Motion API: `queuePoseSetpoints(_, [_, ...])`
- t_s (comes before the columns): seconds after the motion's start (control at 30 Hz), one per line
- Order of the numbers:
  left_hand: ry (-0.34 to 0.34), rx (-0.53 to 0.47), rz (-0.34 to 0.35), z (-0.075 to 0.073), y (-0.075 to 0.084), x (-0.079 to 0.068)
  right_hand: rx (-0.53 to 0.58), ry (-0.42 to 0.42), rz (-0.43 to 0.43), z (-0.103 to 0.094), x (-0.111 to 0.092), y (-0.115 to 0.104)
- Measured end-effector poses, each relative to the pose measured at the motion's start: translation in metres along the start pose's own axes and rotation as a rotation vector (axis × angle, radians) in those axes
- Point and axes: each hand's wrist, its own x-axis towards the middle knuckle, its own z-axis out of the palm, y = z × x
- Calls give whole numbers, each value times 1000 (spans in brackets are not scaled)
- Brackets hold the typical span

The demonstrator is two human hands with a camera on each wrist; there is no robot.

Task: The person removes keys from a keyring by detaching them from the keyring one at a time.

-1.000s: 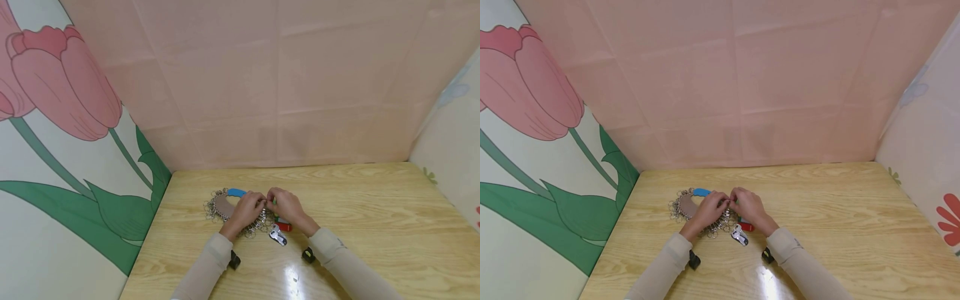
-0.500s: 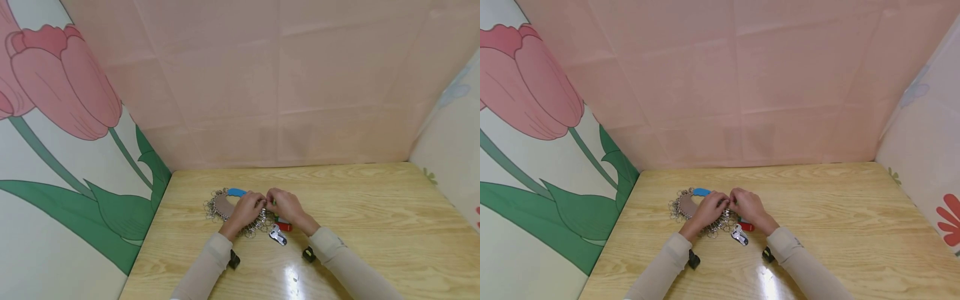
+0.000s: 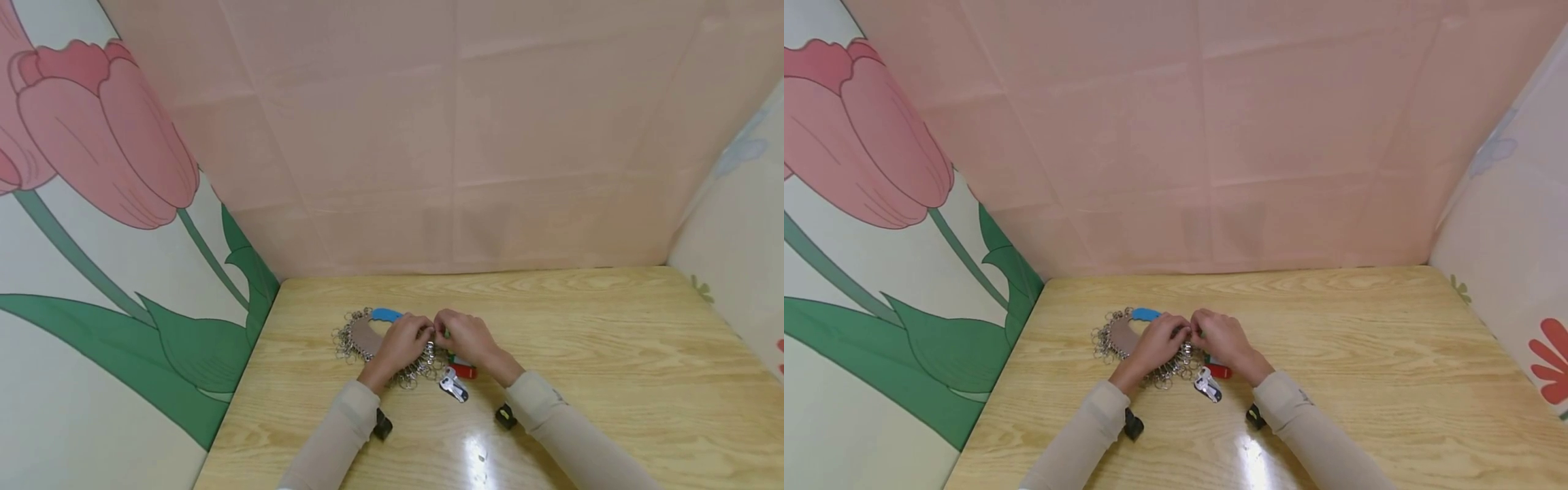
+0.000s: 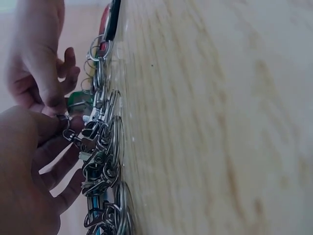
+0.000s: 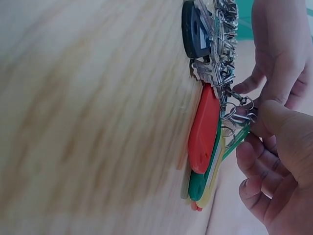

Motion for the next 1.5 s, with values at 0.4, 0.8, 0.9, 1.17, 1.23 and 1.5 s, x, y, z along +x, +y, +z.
queuePoseSetpoints(0.4, [28,-48,-49,0,-2,-1,72,9,111,3,1,-5])
queuePoseSetpoints(0.8, [23,-55,-52,-2,-2,-2,66,31,135,5,1,-3])
queuePoseSetpoints(0.9, [16,-53,-55,-3,-1,-3,41,50,108,4,0,-3])
queuePoseSetpoints(1.17, [6,-61,-61,-4,-2,-4,-19,78,45,3,-1,-3])
queuePoseSetpoints(1.23, [8,-63,-59,-5,-2,-4,-29,81,34,3,-1,-3])
queuePoseSetpoints(1.5, [2,-85,-78,-6,-1,-4,-46,85,27,4,0,-4])
